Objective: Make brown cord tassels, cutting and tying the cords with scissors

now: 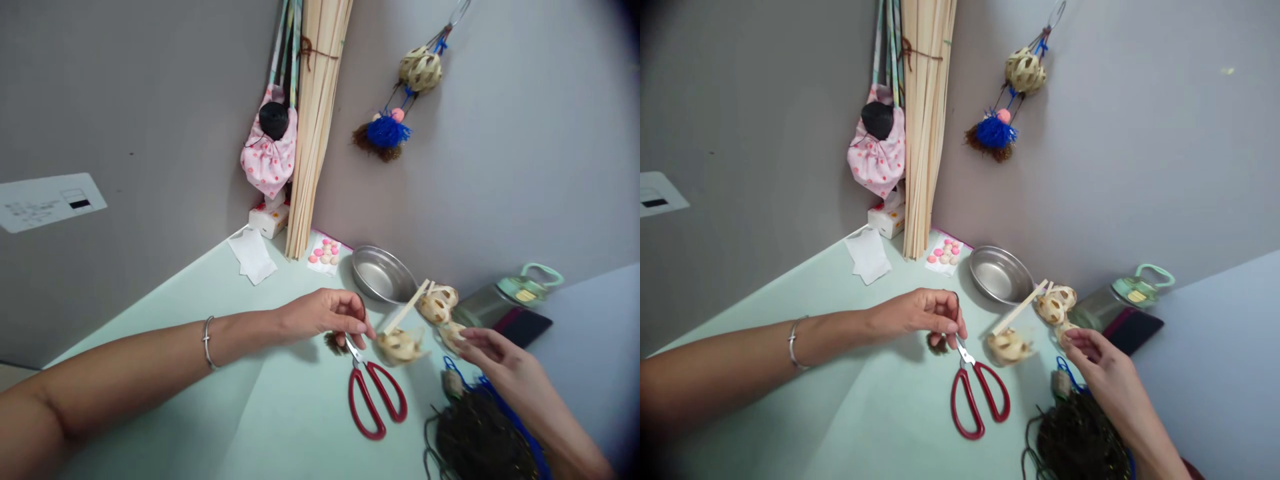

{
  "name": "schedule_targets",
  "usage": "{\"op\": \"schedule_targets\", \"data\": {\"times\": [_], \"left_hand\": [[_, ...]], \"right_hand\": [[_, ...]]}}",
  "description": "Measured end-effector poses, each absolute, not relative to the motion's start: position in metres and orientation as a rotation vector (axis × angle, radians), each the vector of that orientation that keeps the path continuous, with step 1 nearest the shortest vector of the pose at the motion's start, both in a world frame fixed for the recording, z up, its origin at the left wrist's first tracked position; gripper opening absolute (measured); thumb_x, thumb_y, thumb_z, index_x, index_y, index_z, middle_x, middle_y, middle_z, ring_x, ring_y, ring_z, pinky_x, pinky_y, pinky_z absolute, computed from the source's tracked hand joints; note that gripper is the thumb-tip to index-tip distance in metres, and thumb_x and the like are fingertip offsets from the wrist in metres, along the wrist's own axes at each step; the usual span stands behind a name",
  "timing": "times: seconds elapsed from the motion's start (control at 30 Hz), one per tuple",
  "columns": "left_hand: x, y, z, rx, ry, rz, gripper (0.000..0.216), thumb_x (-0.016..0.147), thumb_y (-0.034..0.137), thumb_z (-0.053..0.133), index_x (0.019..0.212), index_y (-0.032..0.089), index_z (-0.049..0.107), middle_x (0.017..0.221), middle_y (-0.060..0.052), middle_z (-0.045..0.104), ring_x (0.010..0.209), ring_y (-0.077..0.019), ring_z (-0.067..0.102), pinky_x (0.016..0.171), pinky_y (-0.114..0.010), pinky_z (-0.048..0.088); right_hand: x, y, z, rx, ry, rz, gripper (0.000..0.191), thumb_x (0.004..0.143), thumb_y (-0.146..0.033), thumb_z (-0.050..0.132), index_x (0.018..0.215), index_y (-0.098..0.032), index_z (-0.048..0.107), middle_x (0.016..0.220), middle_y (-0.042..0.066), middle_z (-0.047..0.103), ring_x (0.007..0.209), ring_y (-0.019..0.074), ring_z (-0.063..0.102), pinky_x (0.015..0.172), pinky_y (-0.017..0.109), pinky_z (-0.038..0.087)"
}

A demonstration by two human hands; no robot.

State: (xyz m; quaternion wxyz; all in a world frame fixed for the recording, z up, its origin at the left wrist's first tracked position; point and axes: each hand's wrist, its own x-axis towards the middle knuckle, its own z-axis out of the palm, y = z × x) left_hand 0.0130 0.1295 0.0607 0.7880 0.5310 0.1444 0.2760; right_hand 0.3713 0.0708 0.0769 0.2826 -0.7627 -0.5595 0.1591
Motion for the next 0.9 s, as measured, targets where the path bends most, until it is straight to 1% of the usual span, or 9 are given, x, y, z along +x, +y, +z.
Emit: {"op": "schedule_targets", "data": {"times": [0.07, 0.13, 0.23, 0.33, 0.5, 0.6, 0.73, 0.8, 0.9], "left_hand": [[0.013, 0.129, 0.060, 1.096, 0.289, 0.607, 0.017, 0.081, 0.025, 0.069, 0.081, 0.017, 0.054, 0.093, -0.006, 0.068, 0.075, -0.0135, 0.066, 0.059, -0.024, 0.046], [0.012, 0.128, 0.060, 1.076, 0.277, 0.618, 0.016, 0.081, 0.024, 0.069, 0.084, 0.016, 0.055, 0.092, -0.004, 0.066, 0.065, -0.0092, 0.062, 0.052, -0.022, 0.041], [0.010, 0.128, 0.062, 1.070, 0.294, 0.622, 0.017, 0.081, 0.025, 0.068, 0.087, 0.016, 0.055, 0.092, -0.003, 0.065, 0.048, -0.0009, 0.041, 0.043, -0.020, 0.023], [0.008, 0.129, 0.064, 1.098, 0.317, 0.630, 0.017, 0.083, 0.027, 0.066, 0.089, 0.016, 0.054, 0.093, -0.002, 0.064, 0.047, 0.0000, 0.030, 0.044, -0.022, 0.016], [0.004, 0.130, 0.068, 1.193, 0.381, 0.620, 0.024, 0.094, 0.041, 0.051, 0.095, 0.017, 0.054, 0.093, 0.000, 0.057, 0.050, -0.0024, 0.027, 0.047, -0.023, 0.018], [-0.001, 0.131, 0.071, 1.227, 0.358, 0.590, 0.032, 0.097, 0.047, 0.042, 0.091, 0.017, 0.053, 0.076, 0.004, 0.044, 0.051, -0.0048, 0.024, 0.047, -0.024, 0.017], [-0.008, 0.134, 0.077, 1.271, 0.322, 0.605, 0.032, 0.096, 0.048, 0.046, 0.083, 0.019, 0.050, 0.063, 0.007, 0.025, 0.051, -0.0075, 0.019, 0.047, -0.023, 0.016], [-0.012, 0.136, 0.082, 1.354, 0.351, 0.649, 0.032, 0.095, 0.048, 0.048, 0.084, 0.019, 0.056, 0.061, 0.007, 0.027, 0.052, -0.0084, 0.023, 0.050, -0.023, 0.023], [-0.018, 0.141, 0.090, 1.535, 0.377, 0.741, 0.029, 0.095, 0.041, 0.050, 0.090, 0.020, 0.069, 0.076, 0.001, 0.054, 0.073, -0.0111, 0.049, 0.074, -0.025, 0.041]], "right_hand": [[0.358, 0.067, 0.071, -2.008, -1.542, 0.431, 0.059, 0.068, -0.056, 0.069, 0.114, -0.020, 0.060, 0.104, 0.017, 0.069, 0.100, 0.0361, 0.068, 0.081, 0.046, 0.056], [0.340, 0.061, 0.060, -1.948, -1.609, 0.526, 0.079, 0.070, -0.055, 0.072, 0.137, -0.021, 0.047, 0.129, 0.021, 0.060, 0.115, 0.0380, 0.062, 0.083, 0.047, 0.057], [0.314, 0.046, 0.048, -1.898, -1.772, 0.625, 0.082, 0.076, -0.052, 0.071, 0.146, -0.027, 0.038, 0.144, 0.019, 0.050, 0.126, 0.0365, 0.055, 0.089, 0.049, 0.056], [0.297, 0.033, 0.050, -1.803, -1.900, 0.668, 0.070, 0.081, -0.049, 0.069, 0.143, -0.029, 0.043, 0.146, 0.016, 0.050, 0.129, 0.0352, 0.053, 0.093, 0.049, 0.055], [0.283, 0.044, 0.063, -1.712, -2.000, 0.542, 0.054, 0.091, -0.046, 0.059, 0.140, -0.029, 0.045, 0.138, 0.013, 0.055, 0.123, 0.0308, 0.058, 0.091, 0.045, 0.057], [0.269, 0.062, 0.066, -1.681, -2.186, 0.226, 0.068, 0.085, -0.043, 0.067, 0.145, -0.027, 0.038, 0.137, 0.015, 0.053, 0.121, 0.0338, 0.057, 0.092, 0.049, 0.055], [0.240, 0.082, 0.063, -1.626, -2.445, -0.352, 0.084, 0.072, -0.023, 0.079, 0.146, -0.021, 0.039, 0.146, 0.020, 0.044, 0.134, 0.0418, 0.043, 0.104, 0.059, 0.042], [0.228, 0.089, 0.060, -1.632, -2.583, -0.442, 0.074, 0.070, -0.012, 0.077, 0.139, -0.020, 0.049, 0.142, 0.019, 0.051, 0.131, 0.0415, 0.046, 0.102, 0.058, 0.043], [0.222, 0.096, 0.058, -1.775, -2.692, -0.396, 0.042, 0.076, -0.003, 0.067, 0.116, -0.018, 0.066, 0.106, 0.014, 0.069, 0.102, 0.0360, 0.064, 0.085, 0.052, 0.051]]}}
